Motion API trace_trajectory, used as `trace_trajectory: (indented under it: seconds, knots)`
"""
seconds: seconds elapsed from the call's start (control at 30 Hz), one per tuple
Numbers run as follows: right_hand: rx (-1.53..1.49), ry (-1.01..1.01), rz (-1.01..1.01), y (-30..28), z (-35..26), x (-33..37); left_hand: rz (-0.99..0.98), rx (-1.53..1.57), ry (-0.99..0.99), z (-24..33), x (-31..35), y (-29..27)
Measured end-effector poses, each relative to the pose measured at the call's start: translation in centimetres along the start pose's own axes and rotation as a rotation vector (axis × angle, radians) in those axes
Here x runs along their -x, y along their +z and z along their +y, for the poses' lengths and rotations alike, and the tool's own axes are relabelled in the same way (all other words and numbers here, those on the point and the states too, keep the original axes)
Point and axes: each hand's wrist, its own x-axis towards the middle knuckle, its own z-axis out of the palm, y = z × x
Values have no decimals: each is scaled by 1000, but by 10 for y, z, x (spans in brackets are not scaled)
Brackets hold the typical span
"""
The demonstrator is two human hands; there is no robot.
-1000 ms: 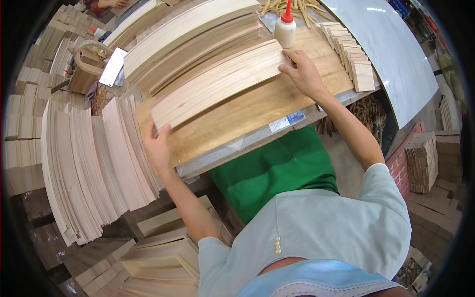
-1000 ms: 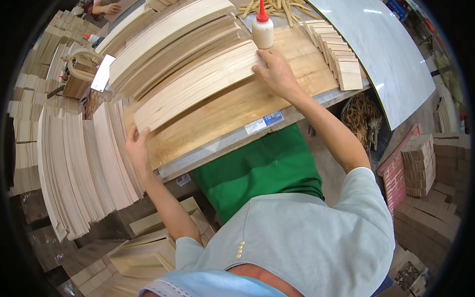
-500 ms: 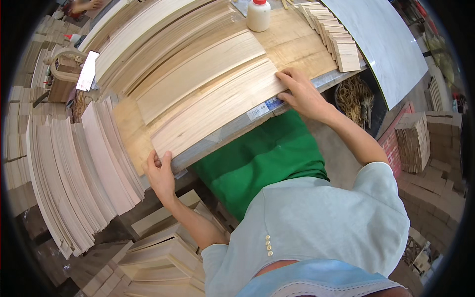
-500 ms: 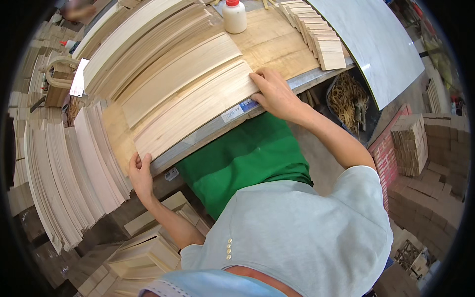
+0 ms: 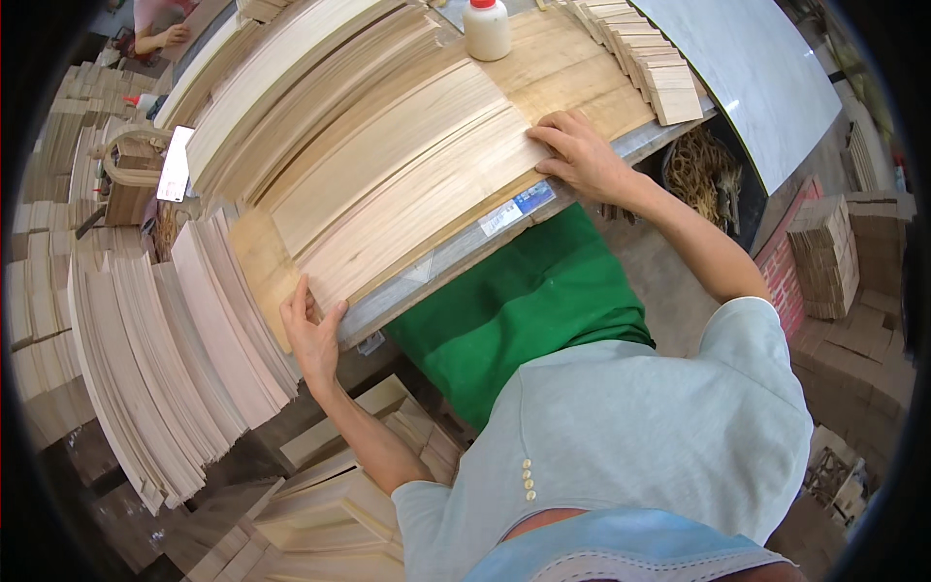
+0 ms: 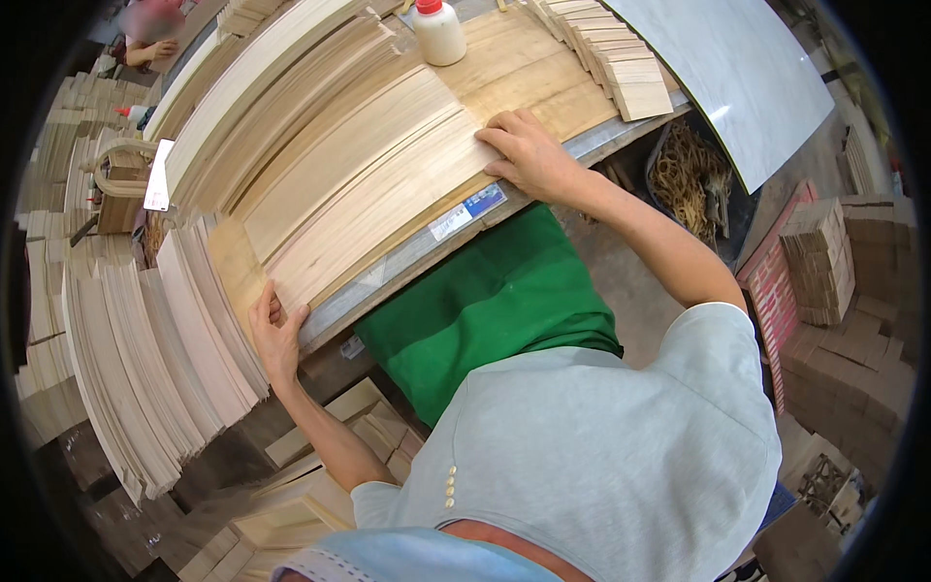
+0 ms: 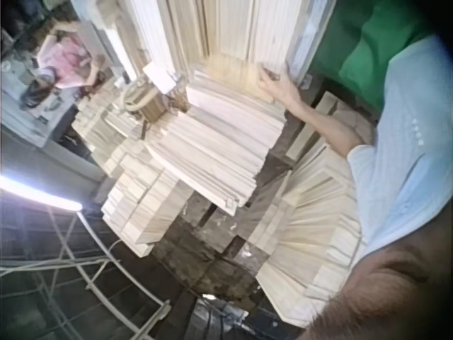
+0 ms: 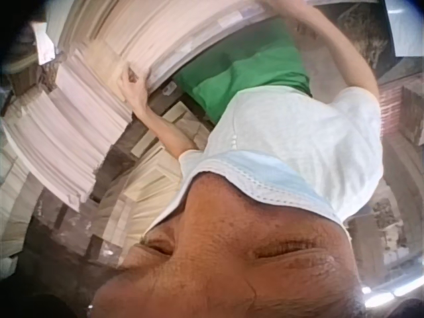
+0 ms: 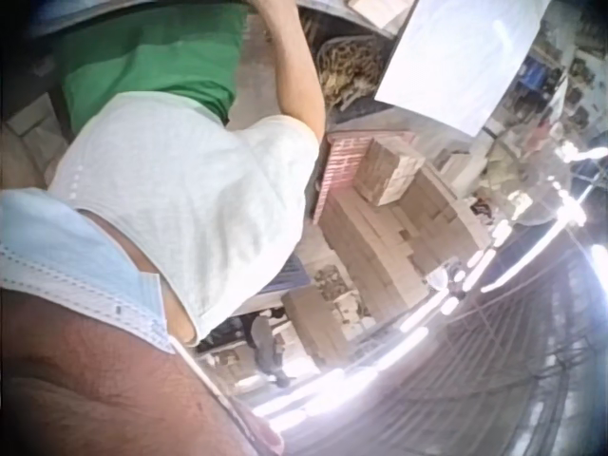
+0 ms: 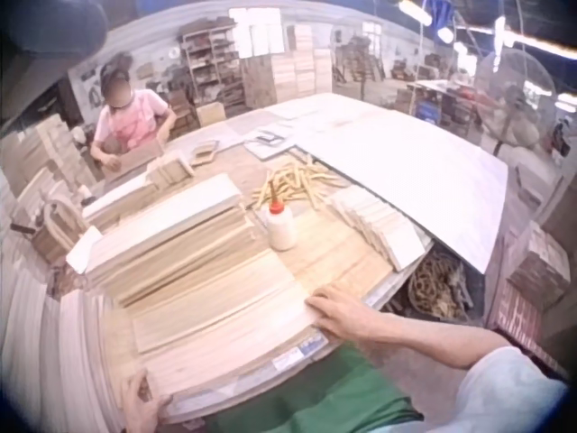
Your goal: Applying glue to wooden planks and assembling them into a rectangular box.
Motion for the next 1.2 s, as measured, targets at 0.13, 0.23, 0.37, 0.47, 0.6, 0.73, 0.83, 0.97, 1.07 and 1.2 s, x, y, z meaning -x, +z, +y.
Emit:
trace_trajectory:
  seconds: [0.13,0.23,0.37,0.47,0.6,0.73,0.83,0.97,1.07,1.2]
  knots:
    - [-35,-7,-97,-11,12,-12,-5,-138,168,8,-7,0]
    - [-22,-13,-194,-10,17,-22,-119,-132,198,11,-16,-1]
    - [-32,0,-368,-11,15,-33,-156,-166,197,6,-24,5]
    - [-43,-18,-365,-12,18,-33,-130,-156,211,5,-23,7]
    - [-36,-72,-338,-8,23,-34,-107,-78,172,7,-24,7]
    - [-140,19,-306,-20,16,-45,-81,-101,185,7,-23,5]
    - [-328,215,39,-28,33,-66,-28,-174,191,31,-17,5]
    - [-394,237,235,0,68,-122,-145,-356,457,56,-31,34]
    - [-466,234,267,16,79,-140,-230,-405,565,87,-45,65]
    - [-581,269,297,20,69,-148,-283,-432,617,97,-58,79]
